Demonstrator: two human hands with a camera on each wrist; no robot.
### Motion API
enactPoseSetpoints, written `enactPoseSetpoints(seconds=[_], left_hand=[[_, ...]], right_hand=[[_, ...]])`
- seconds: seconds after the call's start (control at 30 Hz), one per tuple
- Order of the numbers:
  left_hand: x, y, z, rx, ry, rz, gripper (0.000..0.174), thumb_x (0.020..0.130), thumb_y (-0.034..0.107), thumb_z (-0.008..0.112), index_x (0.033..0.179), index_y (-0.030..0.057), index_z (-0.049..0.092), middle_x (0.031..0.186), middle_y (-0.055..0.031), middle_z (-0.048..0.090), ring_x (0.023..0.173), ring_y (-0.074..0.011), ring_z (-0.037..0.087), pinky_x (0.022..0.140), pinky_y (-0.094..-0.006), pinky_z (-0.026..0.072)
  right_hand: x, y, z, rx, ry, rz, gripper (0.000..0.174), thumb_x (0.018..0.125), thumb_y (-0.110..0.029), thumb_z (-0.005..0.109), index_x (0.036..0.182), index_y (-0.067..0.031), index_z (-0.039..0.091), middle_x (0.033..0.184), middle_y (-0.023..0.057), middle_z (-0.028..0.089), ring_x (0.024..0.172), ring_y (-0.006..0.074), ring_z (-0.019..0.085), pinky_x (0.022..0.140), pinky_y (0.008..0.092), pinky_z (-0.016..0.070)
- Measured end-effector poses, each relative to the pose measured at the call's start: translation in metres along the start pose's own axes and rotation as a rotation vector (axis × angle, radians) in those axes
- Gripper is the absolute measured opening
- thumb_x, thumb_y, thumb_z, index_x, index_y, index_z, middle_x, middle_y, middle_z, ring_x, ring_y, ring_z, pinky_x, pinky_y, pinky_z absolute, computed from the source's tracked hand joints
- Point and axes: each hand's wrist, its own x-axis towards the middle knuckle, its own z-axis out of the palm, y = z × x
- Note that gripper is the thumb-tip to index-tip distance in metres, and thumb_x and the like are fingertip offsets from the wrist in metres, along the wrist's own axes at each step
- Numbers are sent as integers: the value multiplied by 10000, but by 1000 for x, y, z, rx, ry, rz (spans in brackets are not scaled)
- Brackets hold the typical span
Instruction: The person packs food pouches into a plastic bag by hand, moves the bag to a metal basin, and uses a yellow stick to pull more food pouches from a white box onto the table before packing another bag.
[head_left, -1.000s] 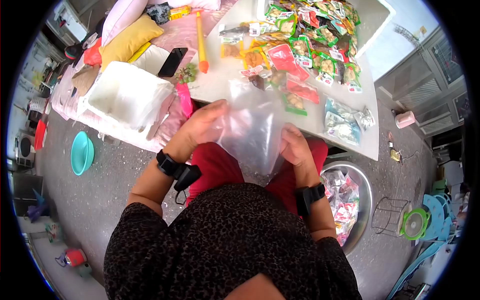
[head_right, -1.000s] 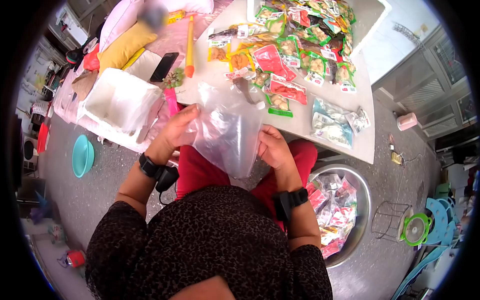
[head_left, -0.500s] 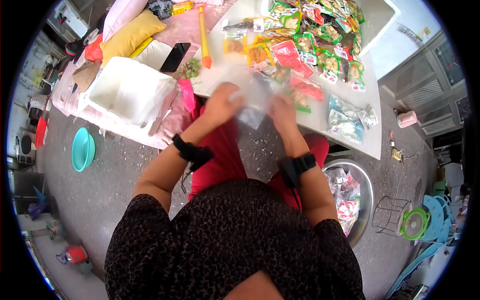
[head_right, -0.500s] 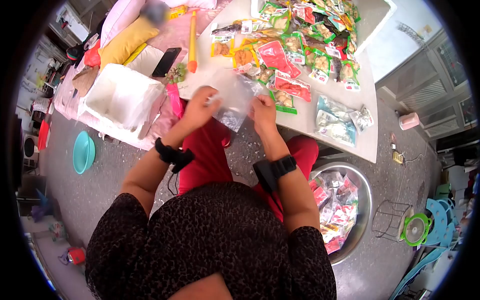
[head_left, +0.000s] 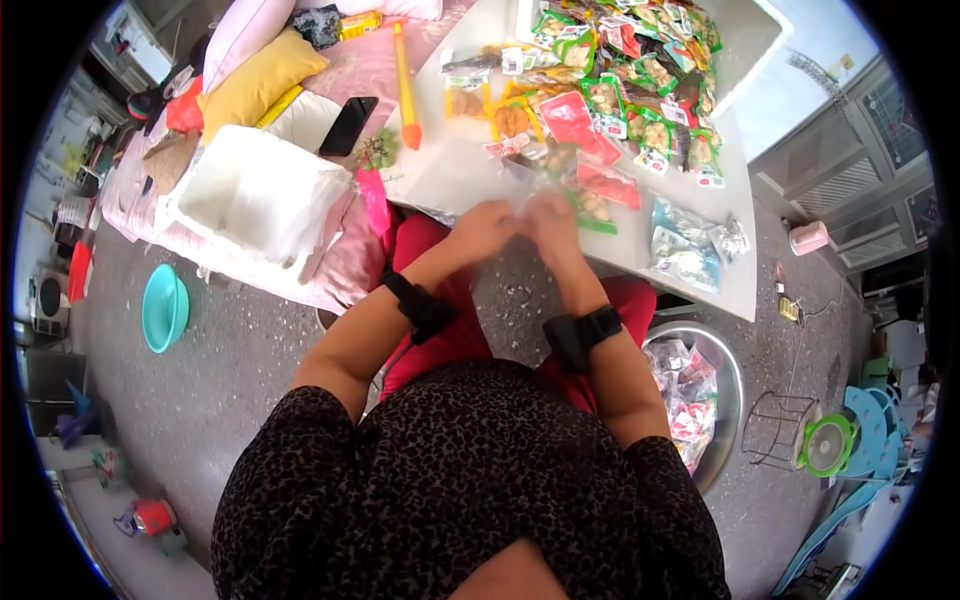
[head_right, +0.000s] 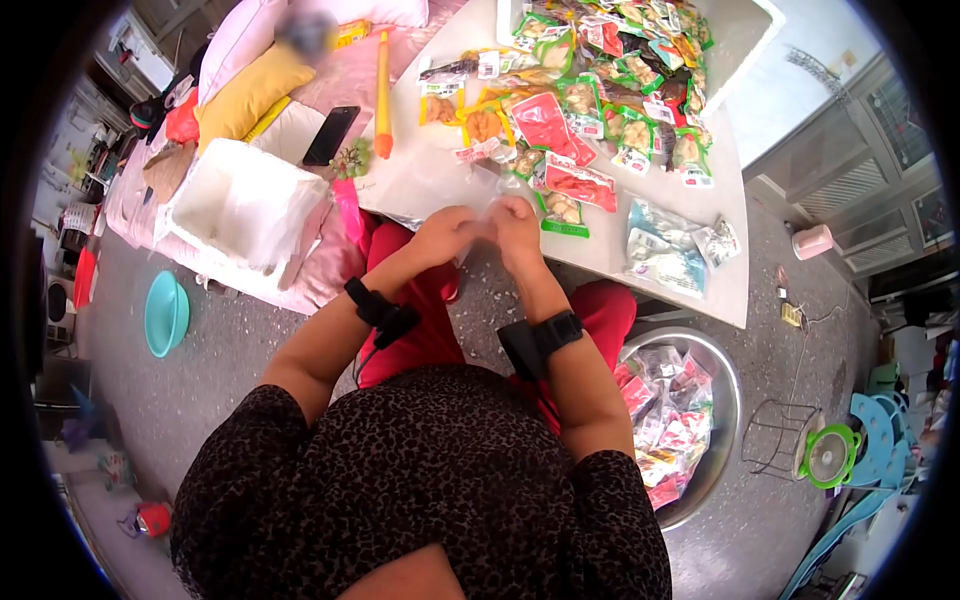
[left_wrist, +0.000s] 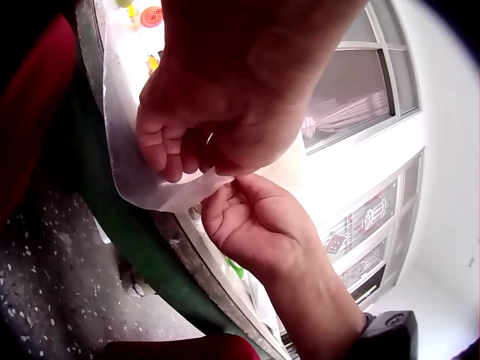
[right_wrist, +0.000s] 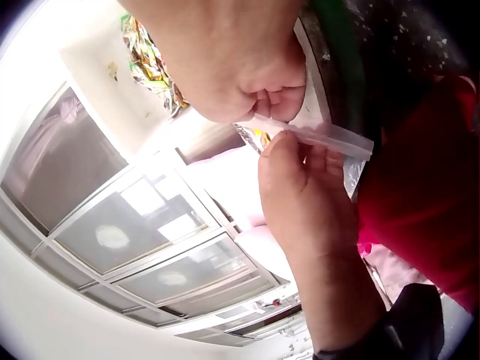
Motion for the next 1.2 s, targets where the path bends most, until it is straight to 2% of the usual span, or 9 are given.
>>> enactPoseSetpoints(seconds=[0.1,0.2,0.3,0.4,0.7,0.8,0.9,1.0,1.2], left_hand=[[2,-2,-5,-181,-23,-184,151,741,146,481,791,23,552,729,-168,534,688,-265,531,631,-321,415],[6,0,-6,-176,186,-245,158,727,144,443,736,10,527,718,-200,528,705,-322,520,631,-375,410],[10,-1,-8,-22,319,-205,128,710,127,452,733,9,495,731,-191,529,686,-322,522,608,-373,414],[14,2,-14,139,341,-177,121,694,109,459,769,15,467,756,-184,530,682,-327,522,608,-382,415],[19,7,-15,222,272,-292,301,684,116,456,972,26,466,841,-200,543,805,-341,522,717,-392,411],[20,3,-12,190,211,-298,322,689,117,451,994,15,455,875,-206,536,831,-338,518,731,-385,411],[20,2,-10,184,222,-287,334,690,114,444,1006,4,447,903,-210,529,856,-333,512,744,-381,407],[22,1,-8,169,218,-254,323,693,116,439,999,17,455,926,-202,516,882,-332,493,763,-391,391],[34,-8,13,245,173,-117,225,693,122,441,893,25,474,849,-188,526,845,-328,497,729,-394,396]], right_hand=[[-1,-8,6,-198,54,-23,65,755,-73,463,753,-22,503,665,26,450,593,117,470,513,247,423],[21,12,-23,-876,75,-562,111,731,-88,482,797,-4,511,680,77,487,607,168,496,569,295,432],[25,1,-31,-1438,4,-742,237,684,-119,542,898,-21,513,867,150,540,852,314,505,746,382,410],[26,-3,-25,-1741,-68,-458,300,681,-206,555,935,-51,516,968,147,515,935,304,476,765,405,399],[-3,-18,-19,-1728,-166,-450,275,694,-215,529,920,-58,512,974,127,515,967,301,460,774,406,392],[-4,-13,-43,-1475,-113,-661,216,730,-153,490,915,-45,514,891,122,548,841,319,514,705,400,413],[-20,-25,-52,-1302,63,-636,147,768,-109,460,879,-27,510,727,90,543,641,252,543,562,343,439],[-42,-49,-51,-764,162,-296,141,798,-122,463,878,-13,503,670,38,501,543,137,501,454,255,421],[-75,-76,-49,-411,241,-132,146,820,-134,457,877,-6,497,659,-1,472,497,55,444,424,183,396]])
